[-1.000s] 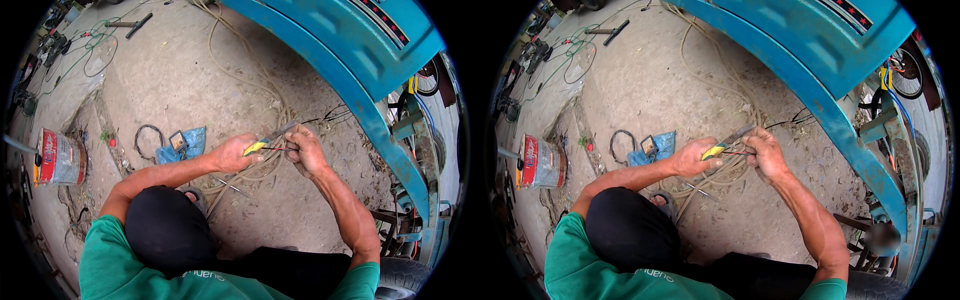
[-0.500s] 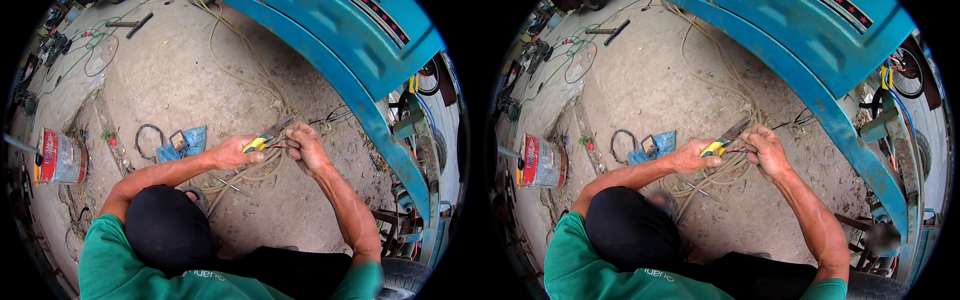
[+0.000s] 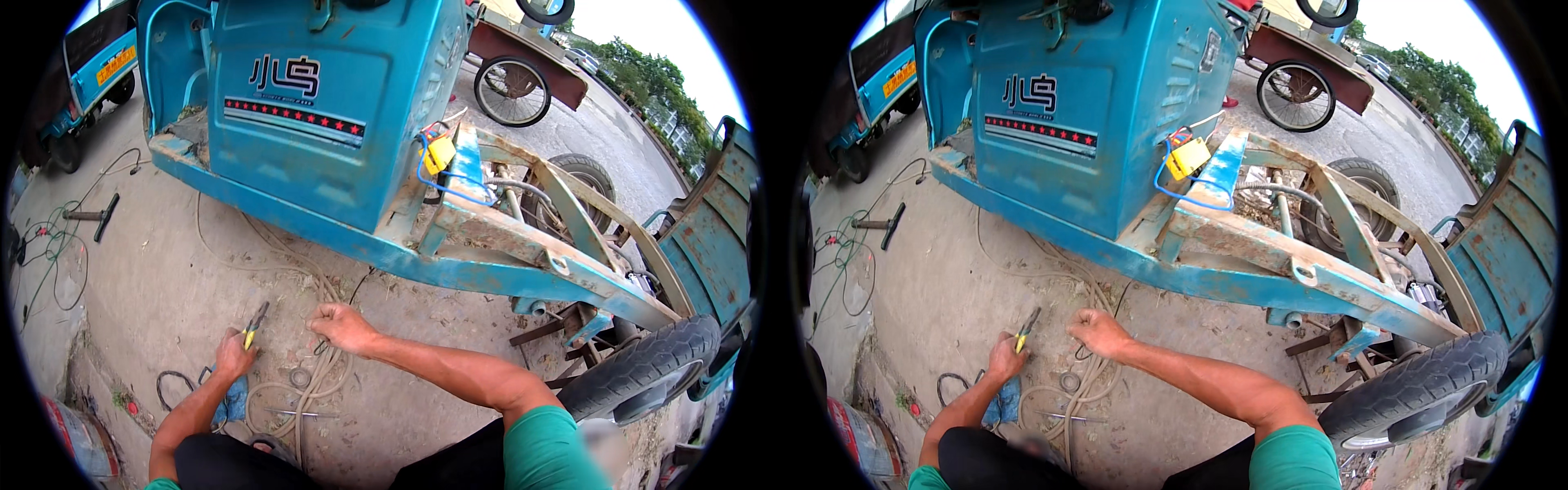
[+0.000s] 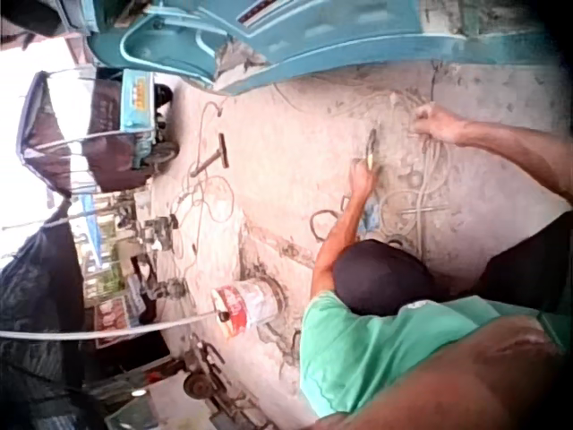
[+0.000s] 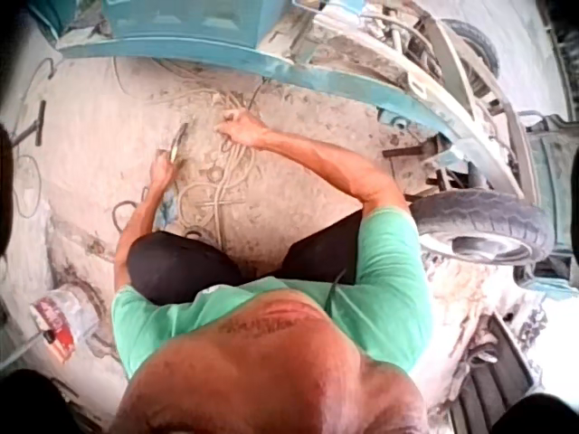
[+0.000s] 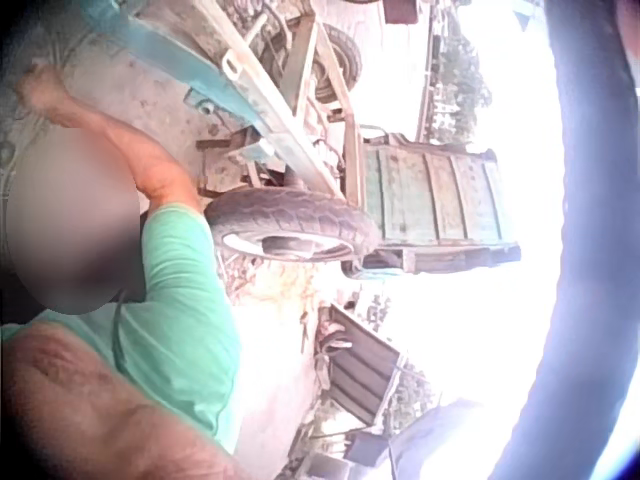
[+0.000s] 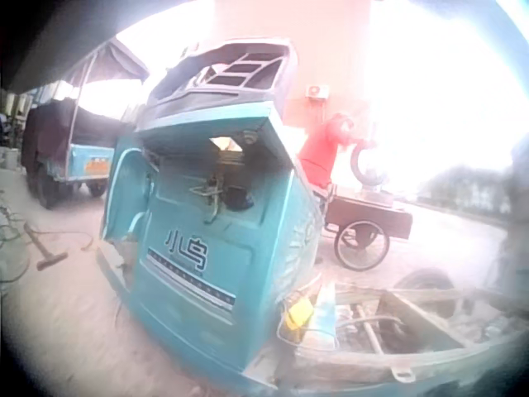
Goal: The person works on the wiring of a teal three-wheeled vehicle, stripping and twisting wires, then inspects a tire before returning to the wiring.
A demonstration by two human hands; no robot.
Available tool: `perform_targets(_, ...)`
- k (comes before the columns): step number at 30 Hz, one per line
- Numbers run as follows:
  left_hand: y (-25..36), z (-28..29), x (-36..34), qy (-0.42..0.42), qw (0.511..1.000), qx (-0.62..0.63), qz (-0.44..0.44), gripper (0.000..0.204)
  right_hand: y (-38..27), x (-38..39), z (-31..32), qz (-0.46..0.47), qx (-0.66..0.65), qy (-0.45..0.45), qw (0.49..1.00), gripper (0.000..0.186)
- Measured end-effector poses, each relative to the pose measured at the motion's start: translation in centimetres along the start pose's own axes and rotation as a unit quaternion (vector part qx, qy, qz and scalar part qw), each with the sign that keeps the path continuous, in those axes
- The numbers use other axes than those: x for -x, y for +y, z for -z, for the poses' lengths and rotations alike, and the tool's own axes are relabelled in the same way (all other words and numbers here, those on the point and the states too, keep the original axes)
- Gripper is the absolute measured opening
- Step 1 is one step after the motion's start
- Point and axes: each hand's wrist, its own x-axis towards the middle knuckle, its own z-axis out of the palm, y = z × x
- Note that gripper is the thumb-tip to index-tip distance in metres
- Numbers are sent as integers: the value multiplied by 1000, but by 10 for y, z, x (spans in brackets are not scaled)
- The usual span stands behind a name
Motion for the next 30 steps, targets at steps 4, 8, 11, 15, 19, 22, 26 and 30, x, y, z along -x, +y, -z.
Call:
perform_targets(4, 7, 7, 6, 13, 999, -30, -35, 33, -3, 7, 0, 10, -3, 13, 1000, 17)
perform_targets(8, 27, 23, 0, -46, 996, 70, -31, 33, -2, 9, 0, -5, 2, -3, 1000, 23)
perform_targets(11, 42, 36, -2, -161, 939, 304, -4, 36, -1, 13, -4, 10, 4, -13, 1000, 23)
perform_targets(15, 88, 63, 27, -192, 822, 529, -85, 40, 2, 14, -6, 15, 94, -26, 995, 23)
perform_targets(19, 95, 56, 31, -212, 837, 480, -156, 36, 1, 18, -10, 41, 150, -35, 987, 24)
perform_targets(22, 99, 66, 36, -197, 901, 350, -161, 29, -1, 19, -13, 40, 157, -37, 986, 25)
perform_targets(26, 101, 59, 42, -146, 890, 400, -162, 19, -2, 20, -15, 56, 174, -57, 981, 26)
perform_targets(30, 104, 63, 43, -162, 897, 367, -184, 17, -4, 22, -15, 44, 205, -84, 974, 29)
